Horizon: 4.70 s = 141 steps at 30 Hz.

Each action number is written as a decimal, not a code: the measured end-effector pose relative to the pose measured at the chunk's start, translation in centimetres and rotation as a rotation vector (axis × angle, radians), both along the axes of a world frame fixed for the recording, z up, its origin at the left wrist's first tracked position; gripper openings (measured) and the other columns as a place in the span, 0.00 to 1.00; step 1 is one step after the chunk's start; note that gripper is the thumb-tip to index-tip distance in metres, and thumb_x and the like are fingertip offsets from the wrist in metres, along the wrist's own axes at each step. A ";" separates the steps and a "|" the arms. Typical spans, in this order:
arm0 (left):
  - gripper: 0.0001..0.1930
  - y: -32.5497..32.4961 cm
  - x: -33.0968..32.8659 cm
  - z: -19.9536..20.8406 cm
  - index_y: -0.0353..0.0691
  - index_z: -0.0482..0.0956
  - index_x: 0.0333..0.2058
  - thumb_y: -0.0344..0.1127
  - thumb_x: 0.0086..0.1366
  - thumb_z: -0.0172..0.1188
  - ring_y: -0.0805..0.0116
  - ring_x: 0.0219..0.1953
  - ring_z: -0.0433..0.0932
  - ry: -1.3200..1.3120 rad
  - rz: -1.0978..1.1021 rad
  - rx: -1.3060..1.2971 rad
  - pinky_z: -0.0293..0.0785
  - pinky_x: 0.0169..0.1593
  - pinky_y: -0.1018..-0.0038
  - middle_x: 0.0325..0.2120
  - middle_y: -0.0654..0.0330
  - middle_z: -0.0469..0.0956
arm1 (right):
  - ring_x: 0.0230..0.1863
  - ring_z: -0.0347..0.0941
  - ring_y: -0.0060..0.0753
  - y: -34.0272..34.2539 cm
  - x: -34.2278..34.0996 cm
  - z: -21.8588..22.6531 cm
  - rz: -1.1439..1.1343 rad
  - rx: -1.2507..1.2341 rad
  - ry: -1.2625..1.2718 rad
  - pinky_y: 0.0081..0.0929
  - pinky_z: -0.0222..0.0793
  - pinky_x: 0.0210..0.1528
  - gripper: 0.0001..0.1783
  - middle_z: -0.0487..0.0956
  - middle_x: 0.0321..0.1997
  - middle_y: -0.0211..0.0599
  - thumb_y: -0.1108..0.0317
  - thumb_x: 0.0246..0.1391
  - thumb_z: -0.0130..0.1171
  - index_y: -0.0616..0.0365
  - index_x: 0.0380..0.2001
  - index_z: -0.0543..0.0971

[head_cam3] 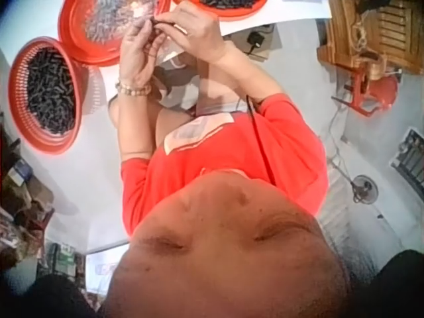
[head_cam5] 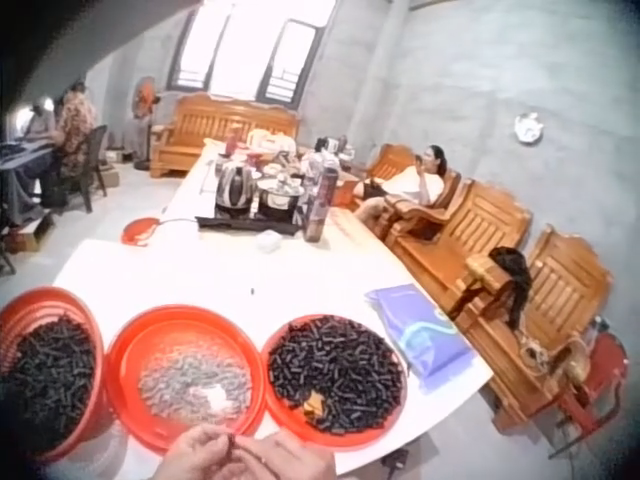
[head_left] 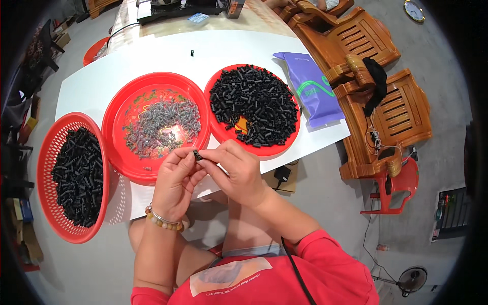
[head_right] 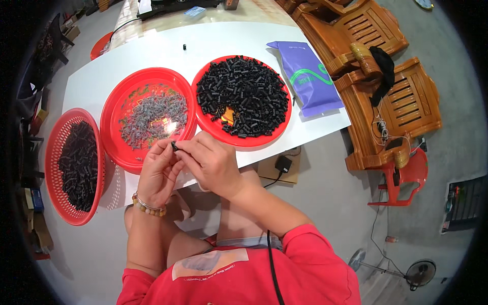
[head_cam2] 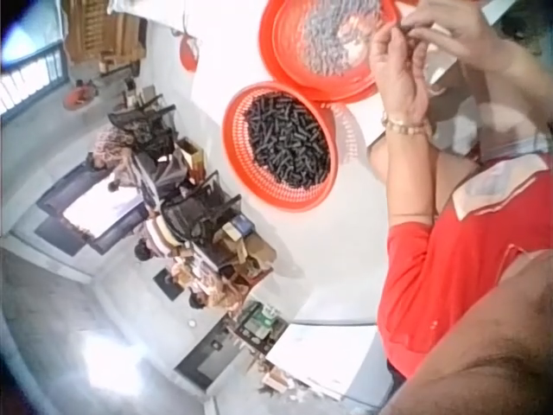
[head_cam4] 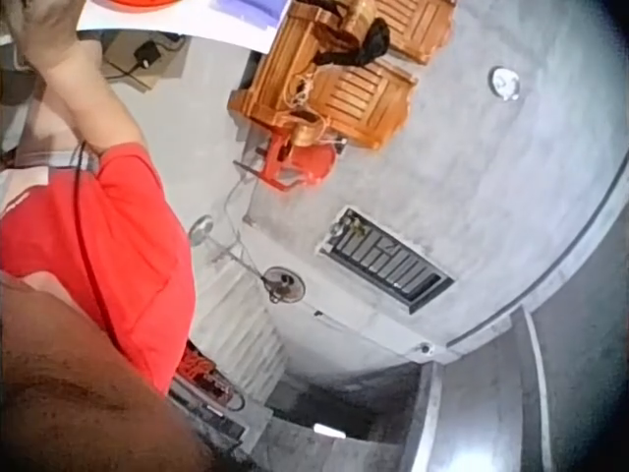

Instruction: Assembling small black plastic components by inserting metal rings into them at a workshop table.

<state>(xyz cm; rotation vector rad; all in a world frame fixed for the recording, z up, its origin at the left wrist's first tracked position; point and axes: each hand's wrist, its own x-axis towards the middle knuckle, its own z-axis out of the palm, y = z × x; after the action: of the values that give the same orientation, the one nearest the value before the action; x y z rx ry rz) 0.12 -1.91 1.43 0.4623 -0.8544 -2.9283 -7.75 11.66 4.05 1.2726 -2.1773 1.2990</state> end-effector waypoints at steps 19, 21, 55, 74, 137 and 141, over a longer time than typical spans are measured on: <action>0.13 -1.8 0.6 0.4 0.36 0.70 0.49 0.29 0.67 0.51 0.71 0.37 0.78 0.023 0.136 0.146 0.77 0.43 0.77 0.38 0.58 0.77 | 0.30 0.76 0.42 2.1 -7.3 0.7 -0.380 0.727 -0.093 0.37 0.73 0.33 0.09 0.78 0.30 0.36 0.61 0.45 0.63 0.55 0.26 0.82; 0.12 -1.8 0.6 0.5 0.37 0.70 0.48 0.29 0.67 0.51 0.71 0.37 0.78 0.030 0.136 0.157 0.78 0.42 0.77 0.37 0.58 0.77 | 0.30 0.76 0.44 1.8 -7.3 0.3 -0.373 0.794 -0.117 0.39 0.73 0.34 0.11 0.78 0.29 0.38 0.59 0.44 0.63 0.55 0.25 0.82; 0.09 -1.1 0.6 0.8 0.38 0.76 0.42 0.31 0.63 0.58 0.75 0.31 0.79 0.015 0.122 0.065 0.78 0.36 0.80 0.31 0.61 0.80 | 0.31 0.78 0.36 -1.2 0.8 1.5 0.140 0.087 0.059 0.27 0.74 0.31 0.10 0.80 0.33 0.38 0.77 0.42 0.63 0.60 0.32 0.79; 0.08 -0.7 0.5 0.7 0.36 0.79 0.40 0.27 0.61 0.60 0.77 0.28 0.77 0.106 0.235 -0.240 0.75 0.34 0.81 0.28 0.62 0.80 | 0.29 0.77 0.36 -1.4 1.9 1.1 0.066 0.033 0.058 0.26 0.73 0.27 0.11 0.79 0.32 0.41 0.80 0.43 0.63 0.62 0.33 0.78; 0.10 -8.7 5.8 5.5 0.35 0.78 0.41 0.26 0.60 0.57 0.62 0.49 0.73 -0.409 1.070 -2.046 0.67 0.52 0.70 0.45 0.54 0.75 | 0.29 0.75 0.40 4.3 -8.3 -1.0 -0.274 0.584 -0.059 0.34 0.69 0.31 0.09 0.75 0.27 0.35 0.62 0.49 0.61 0.55 0.30 0.83; 0.09 -5.0 3.8 4.3 0.30 0.76 0.40 0.18 0.60 0.54 0.70 0.45 0.75 0.161 0.815 -1.555 0.70 0.49 0.77 0.42 0.54 0.75 | 0.31 0.75 0.40 3.6 -8.0 -0.9 -0.274 0.709 -0.070 0.33 0.70 0.33 0.10 0.75 0.30 0.35 0.63 0.46 0.63 0.56 0.31 0.83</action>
<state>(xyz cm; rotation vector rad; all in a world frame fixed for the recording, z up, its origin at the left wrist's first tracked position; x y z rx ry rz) 3.89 -6.87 5.71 0.2641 -1.8715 -1.0143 -15.71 15.29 3.11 1.0763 -2.8656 0.4724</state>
